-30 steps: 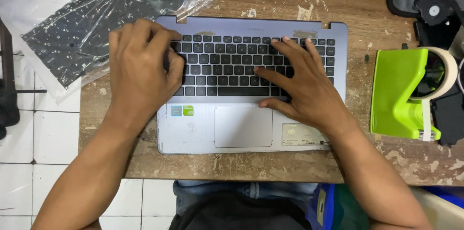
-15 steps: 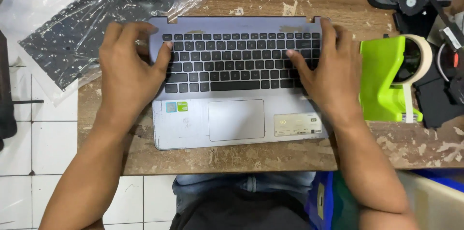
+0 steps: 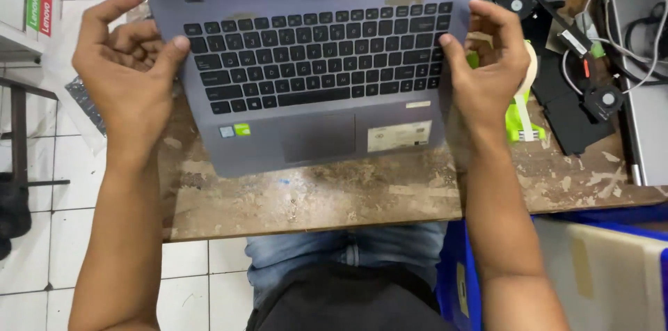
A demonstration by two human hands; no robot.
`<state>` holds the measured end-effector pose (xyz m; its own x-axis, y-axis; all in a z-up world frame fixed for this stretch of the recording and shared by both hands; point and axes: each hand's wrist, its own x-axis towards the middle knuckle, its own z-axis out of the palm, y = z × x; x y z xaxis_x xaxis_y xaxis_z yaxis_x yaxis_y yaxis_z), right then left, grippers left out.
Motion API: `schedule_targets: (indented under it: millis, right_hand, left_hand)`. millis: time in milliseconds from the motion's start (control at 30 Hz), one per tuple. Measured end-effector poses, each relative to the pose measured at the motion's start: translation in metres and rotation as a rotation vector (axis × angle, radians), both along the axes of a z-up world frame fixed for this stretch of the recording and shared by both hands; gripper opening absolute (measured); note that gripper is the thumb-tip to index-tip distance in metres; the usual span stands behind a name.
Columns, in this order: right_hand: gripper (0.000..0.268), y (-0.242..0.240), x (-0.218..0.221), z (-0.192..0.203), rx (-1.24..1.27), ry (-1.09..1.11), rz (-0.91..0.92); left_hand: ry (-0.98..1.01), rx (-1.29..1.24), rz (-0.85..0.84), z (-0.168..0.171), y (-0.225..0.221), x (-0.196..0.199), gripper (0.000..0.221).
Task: The person is securing a laptop keyboard and its ribbon cable using adhesive tape inside the laptop's top case.
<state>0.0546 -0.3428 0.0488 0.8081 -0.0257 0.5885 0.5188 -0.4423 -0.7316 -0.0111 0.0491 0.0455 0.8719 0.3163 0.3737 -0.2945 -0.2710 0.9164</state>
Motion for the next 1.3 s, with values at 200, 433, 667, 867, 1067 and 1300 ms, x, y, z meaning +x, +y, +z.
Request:
schedule_targets:
  millis: [200, 433, 667, 867, 1067, 1300]
  right_hand:
    - [0.034, -0.013, -0.004, 0.014, 0.131, -0.401, 0.140]
    - [0.033, -0.023, -0.018, 0.022, 0.142, -0.583, 0.187]
    - [0.047, -0.034, -0.022, 0.000, 0.178, -0.486, 0.146]
    - [0.061, -0.047, -0.019, -0.043, 0.237, -0.261, 0.042]
    - [0.058, -0.053, -0.016, -0.061, 0.193, -0.213, -0.016]
    - [0.055, -0.043, -0.014, -0.056, 0.255, -0.278, 0.001]
  left_hand:
    - [-0.293, 0.129, 0.032, 0.034, -0.010, -0.022, 0.048]
    - [-0.351, 0.139, 0.092, 0.027, -0.014, -0.040, 0.049]
    - [-0.445, 0.158, 0.078, 0.011, -0.040, -0.037, 0.039]
    - [0.111, 0.356, 0.264, -0.046, -0.069, -0.040, 0.135]
    - [0.208, 0.293, 0.358, -0.052, -0.085, -0.026, 0.166]
    - [0.093, 0.256, 0.373, -0.067, -0.085, -0.022, 0.166]
